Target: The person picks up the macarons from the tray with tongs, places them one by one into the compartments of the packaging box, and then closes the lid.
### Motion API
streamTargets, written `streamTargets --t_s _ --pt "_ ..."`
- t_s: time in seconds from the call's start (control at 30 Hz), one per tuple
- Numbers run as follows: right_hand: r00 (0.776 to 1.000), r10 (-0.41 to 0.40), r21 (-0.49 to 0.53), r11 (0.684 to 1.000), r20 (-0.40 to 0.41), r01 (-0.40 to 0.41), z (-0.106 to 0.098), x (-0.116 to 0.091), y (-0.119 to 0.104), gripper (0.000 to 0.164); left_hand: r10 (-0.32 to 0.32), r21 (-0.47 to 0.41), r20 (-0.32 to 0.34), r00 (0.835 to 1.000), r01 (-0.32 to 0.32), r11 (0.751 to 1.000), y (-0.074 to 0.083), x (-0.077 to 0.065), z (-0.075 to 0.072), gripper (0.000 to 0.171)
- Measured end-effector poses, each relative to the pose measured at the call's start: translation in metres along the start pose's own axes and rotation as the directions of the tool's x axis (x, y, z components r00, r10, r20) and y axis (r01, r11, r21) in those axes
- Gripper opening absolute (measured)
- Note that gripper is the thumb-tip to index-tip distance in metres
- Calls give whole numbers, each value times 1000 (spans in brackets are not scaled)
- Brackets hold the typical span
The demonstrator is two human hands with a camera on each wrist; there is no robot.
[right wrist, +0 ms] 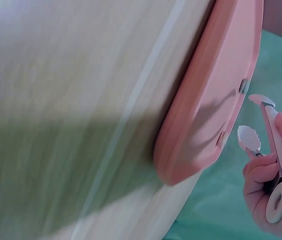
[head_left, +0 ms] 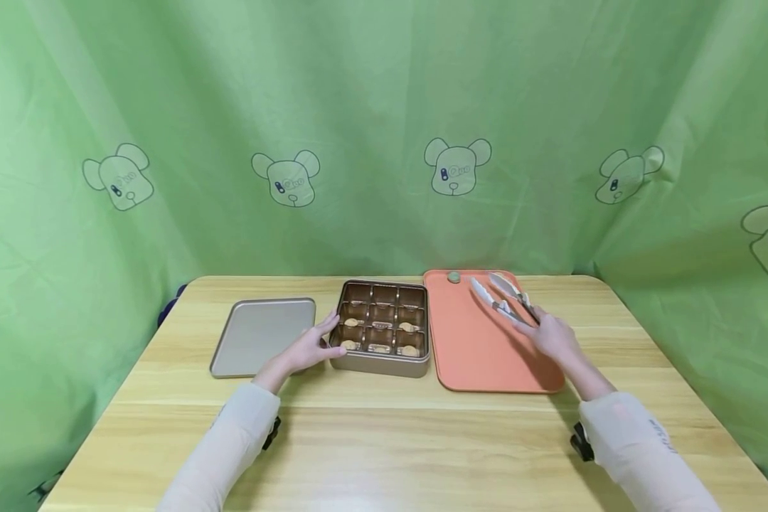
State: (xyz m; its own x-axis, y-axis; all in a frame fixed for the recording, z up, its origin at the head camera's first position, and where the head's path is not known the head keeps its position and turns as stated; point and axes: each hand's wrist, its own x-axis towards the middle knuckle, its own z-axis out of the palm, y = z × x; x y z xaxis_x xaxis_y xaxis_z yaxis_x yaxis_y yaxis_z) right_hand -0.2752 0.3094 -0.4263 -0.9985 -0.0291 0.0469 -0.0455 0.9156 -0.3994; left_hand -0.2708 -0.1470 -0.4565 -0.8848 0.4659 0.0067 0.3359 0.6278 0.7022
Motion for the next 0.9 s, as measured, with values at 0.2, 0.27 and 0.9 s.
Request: streamTargets --t_s 0.2,0.27,0.9 --pt "999 27 -25 999 -20 -27 -3 -1 10 62 -4 -3 4 1000 4 1000 2 -1 0 80" --pt "999 44 -33 998 -32 -45 -2 0 12 61 -10 -7 6 1000 10 1000 1 -1 0 81" --pt "991 132 -18 991 -33 -132 1 18 9 53 -24 3 -6 1000 24 1000 2 -2 0 81"
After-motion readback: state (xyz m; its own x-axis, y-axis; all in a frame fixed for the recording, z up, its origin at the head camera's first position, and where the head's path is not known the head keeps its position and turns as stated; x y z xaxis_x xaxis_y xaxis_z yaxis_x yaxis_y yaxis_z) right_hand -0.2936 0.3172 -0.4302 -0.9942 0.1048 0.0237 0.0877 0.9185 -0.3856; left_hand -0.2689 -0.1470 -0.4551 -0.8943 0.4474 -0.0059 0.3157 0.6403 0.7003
